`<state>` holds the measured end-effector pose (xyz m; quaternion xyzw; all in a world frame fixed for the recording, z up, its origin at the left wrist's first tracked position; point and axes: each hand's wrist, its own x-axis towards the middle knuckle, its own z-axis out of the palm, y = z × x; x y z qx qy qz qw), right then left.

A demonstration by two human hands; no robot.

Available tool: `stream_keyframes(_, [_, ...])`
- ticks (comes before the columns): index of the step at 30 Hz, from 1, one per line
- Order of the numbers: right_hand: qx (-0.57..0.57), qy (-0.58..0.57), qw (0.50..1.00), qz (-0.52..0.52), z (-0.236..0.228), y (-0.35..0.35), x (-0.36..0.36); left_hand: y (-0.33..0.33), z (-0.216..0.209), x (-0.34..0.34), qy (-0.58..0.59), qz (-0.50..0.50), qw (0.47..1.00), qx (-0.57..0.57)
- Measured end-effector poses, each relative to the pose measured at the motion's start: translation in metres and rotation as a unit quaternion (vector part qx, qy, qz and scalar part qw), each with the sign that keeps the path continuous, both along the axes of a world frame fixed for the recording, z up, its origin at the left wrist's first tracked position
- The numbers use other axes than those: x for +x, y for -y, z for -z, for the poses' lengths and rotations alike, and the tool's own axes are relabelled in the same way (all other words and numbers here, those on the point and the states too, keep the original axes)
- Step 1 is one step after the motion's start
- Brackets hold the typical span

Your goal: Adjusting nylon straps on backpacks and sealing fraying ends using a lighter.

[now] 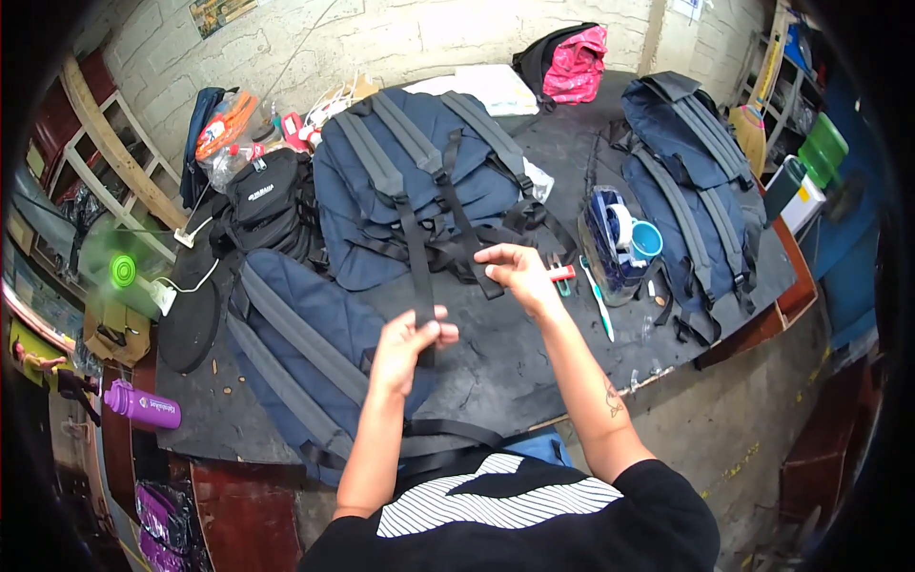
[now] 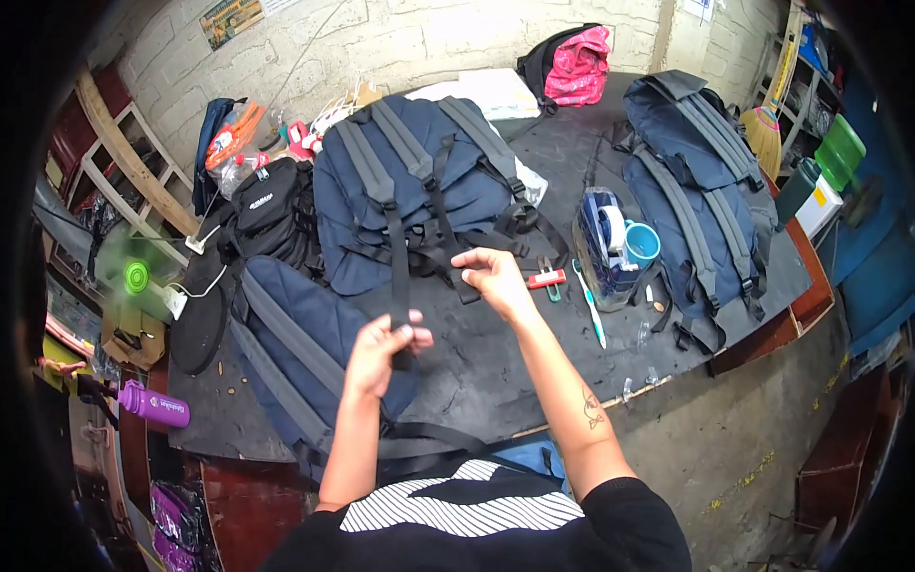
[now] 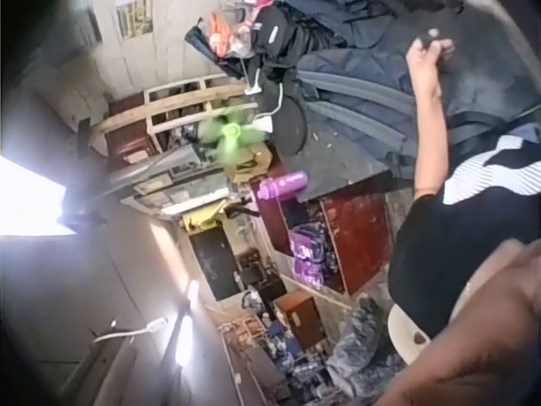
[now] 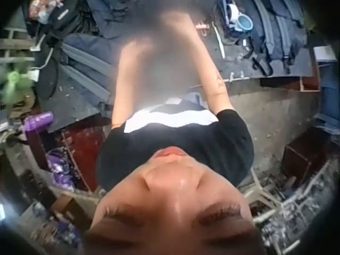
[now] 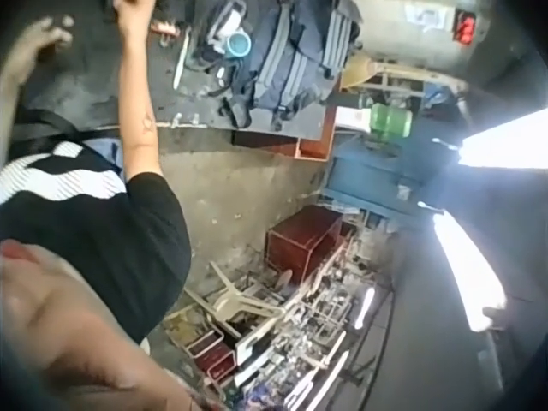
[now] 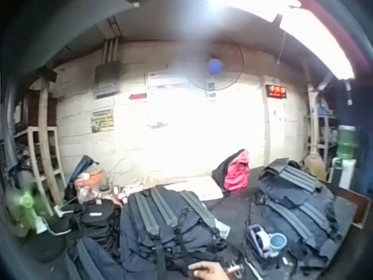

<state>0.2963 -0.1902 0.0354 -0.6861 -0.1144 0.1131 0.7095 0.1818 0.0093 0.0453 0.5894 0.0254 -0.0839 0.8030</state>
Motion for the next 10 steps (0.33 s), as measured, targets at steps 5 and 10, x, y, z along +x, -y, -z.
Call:
stream_keyframes(5, [0.059,0.047,0.997,0.003,0.019,0.001,-0.016,0.017,0.029,-0.026,-0.047,-0.014,0.99,-0.131])
stream_keyframes(10, [0.09,0.007,0.996,-0.009,0.028,0.002,-0.026,0.016,0.034,-0.021,0.008,0.025,0.959,-0.281])
